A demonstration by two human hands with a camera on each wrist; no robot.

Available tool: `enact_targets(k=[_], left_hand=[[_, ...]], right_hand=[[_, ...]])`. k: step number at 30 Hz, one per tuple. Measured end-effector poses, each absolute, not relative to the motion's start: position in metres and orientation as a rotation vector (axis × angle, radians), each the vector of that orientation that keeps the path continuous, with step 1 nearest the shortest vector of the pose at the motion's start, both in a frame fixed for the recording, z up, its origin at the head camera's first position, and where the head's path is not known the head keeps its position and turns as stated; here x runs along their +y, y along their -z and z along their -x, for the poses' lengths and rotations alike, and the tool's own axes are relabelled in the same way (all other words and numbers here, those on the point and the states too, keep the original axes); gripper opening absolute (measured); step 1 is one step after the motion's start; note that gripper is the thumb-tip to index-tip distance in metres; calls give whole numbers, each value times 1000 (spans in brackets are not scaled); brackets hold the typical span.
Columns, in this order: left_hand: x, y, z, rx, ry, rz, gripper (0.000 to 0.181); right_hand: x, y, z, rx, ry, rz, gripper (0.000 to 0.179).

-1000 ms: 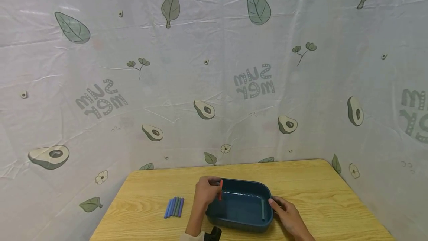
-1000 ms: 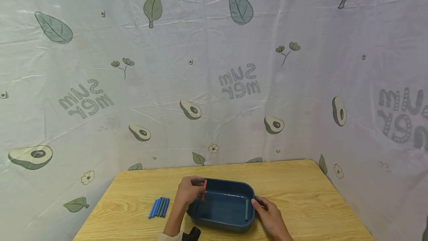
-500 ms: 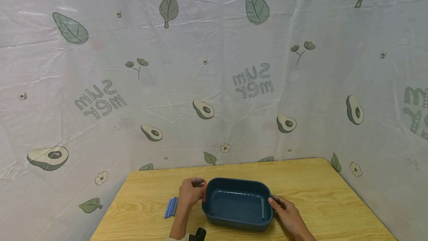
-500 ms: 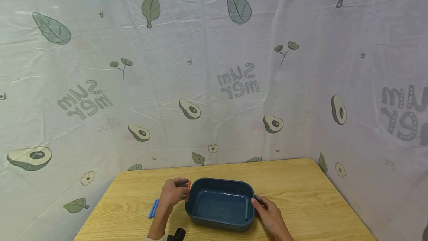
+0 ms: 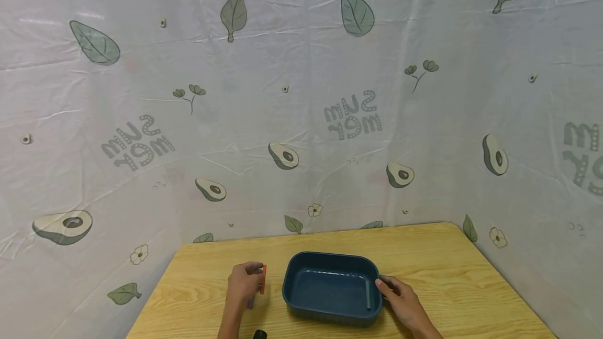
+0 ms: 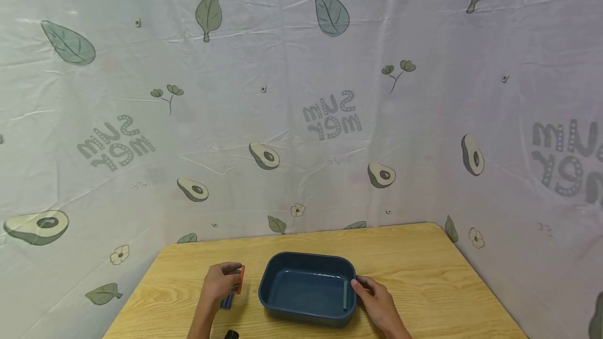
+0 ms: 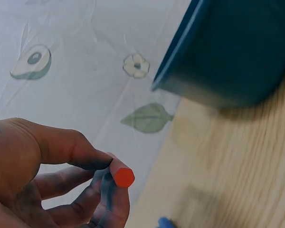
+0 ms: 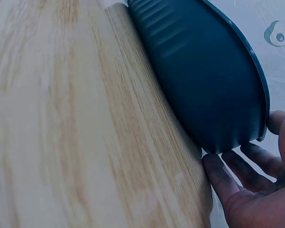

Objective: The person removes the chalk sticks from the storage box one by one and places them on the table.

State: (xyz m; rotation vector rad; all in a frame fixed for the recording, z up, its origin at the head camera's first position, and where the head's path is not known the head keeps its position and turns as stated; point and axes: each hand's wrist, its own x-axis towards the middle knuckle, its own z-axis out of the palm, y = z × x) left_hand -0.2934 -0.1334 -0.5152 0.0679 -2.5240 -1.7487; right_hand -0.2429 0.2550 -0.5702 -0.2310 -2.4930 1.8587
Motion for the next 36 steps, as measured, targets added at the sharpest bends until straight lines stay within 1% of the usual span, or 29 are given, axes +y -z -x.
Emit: enact_targets(k=[11, 23, 29, 36], left_hand=[[-175, 529, 294, -2529, 1782, -191, 41], [-219, 540, 295, -2569, 1676, -329, 43], [-227, 547, 296, -2605, 1615, -324, 41], [-227, 550, 296, -2650, 1513, -306, 41]], right_hand=[[258, 568, 241, -2522, -1885, 233, 76], [259, 567, 240, -2553, -1865, 220, 77], [257, 566, 240, -2541, -1871, 225, 78], [256, 565, 239, -2533, -1865, 213, 73]])
